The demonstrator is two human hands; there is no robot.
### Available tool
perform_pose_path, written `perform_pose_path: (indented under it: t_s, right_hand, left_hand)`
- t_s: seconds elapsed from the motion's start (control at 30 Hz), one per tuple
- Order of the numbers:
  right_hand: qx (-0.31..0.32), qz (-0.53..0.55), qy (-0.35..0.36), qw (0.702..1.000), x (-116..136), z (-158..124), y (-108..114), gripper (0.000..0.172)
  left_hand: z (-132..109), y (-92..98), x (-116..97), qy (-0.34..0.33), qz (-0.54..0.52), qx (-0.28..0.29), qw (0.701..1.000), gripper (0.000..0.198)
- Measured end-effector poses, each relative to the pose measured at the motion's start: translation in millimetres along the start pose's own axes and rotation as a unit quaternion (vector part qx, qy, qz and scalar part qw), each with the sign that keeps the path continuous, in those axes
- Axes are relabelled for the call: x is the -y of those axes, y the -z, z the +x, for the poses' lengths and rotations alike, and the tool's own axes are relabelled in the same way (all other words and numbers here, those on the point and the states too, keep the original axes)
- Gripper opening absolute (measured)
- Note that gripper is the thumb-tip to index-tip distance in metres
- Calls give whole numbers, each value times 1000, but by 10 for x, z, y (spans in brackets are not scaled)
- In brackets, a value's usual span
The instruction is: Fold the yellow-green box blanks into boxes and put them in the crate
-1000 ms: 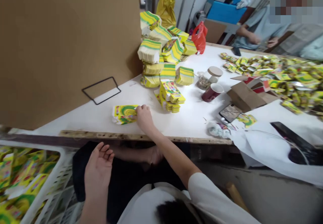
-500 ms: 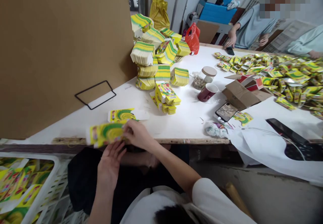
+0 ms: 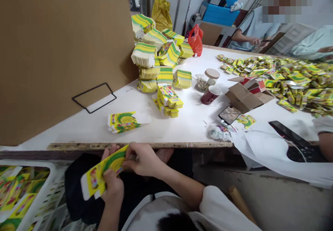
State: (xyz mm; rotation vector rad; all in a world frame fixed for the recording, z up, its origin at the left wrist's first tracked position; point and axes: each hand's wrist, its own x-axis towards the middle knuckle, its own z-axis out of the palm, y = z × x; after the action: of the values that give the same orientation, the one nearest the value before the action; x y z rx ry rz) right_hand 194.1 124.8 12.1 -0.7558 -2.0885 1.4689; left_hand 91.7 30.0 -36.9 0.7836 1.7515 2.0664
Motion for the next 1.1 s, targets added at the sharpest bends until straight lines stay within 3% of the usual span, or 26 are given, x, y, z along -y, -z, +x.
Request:
perform_pose_path:
  t_s: [0.07, 0.13, 0.33, 0.47, 0.6, 0.73, 0.8, 0.9, 1.0, 1.1]
  right_hand:
    - [15, 110, -25, 993, -8, 15, 15, 27]
    - [19, 137, -27, 990, -9, 24, 14, 26]
    - [-3, -120, -12, 993, 22, -11, -87, 25]
    - [-7, 20, -27, 999, -9, 12, -73, 30]
    - [10, 163, -3, 987, -37, 60, -49, 38]
    - [55, 201, -19, 978, -24, 1, -149, 57]
    - [83, 212, -20, 974, -11, -63, -220, 68]
    - [101, 179, -9, 979, 4, -128, -274, 77]
    - [44, 135, 6, 990, 22, -112, -223, 62]
    - [-22, 127, 28, 991, 56, -55, -106, 35]
  left_hand:
    - [58, -34, -60, 52, -81, -29, 995, 65]
    - [114, -59, -109, 89, -110, -42, 989, 66]
    - [80, -115, -131, 108, -101, -41, 988, 69]
    - [69, -137, -168, 138, -126, -57, 981, 69]
    - [118, -148, -250, 154, -149, -48, 976, 70]
    - [190, -151, -398, 117, -189, -21, 975, 61]
    - [244, -145, -469, 93, -216, -47, 971, 61]
    - [330, -127, -516, 111, -211, -88, 967, 72]
    - [357, -102, -496, 139, -163, -67, 974, 79]
    - [296, -93, -448, 133, -113, -64, 983, 59]
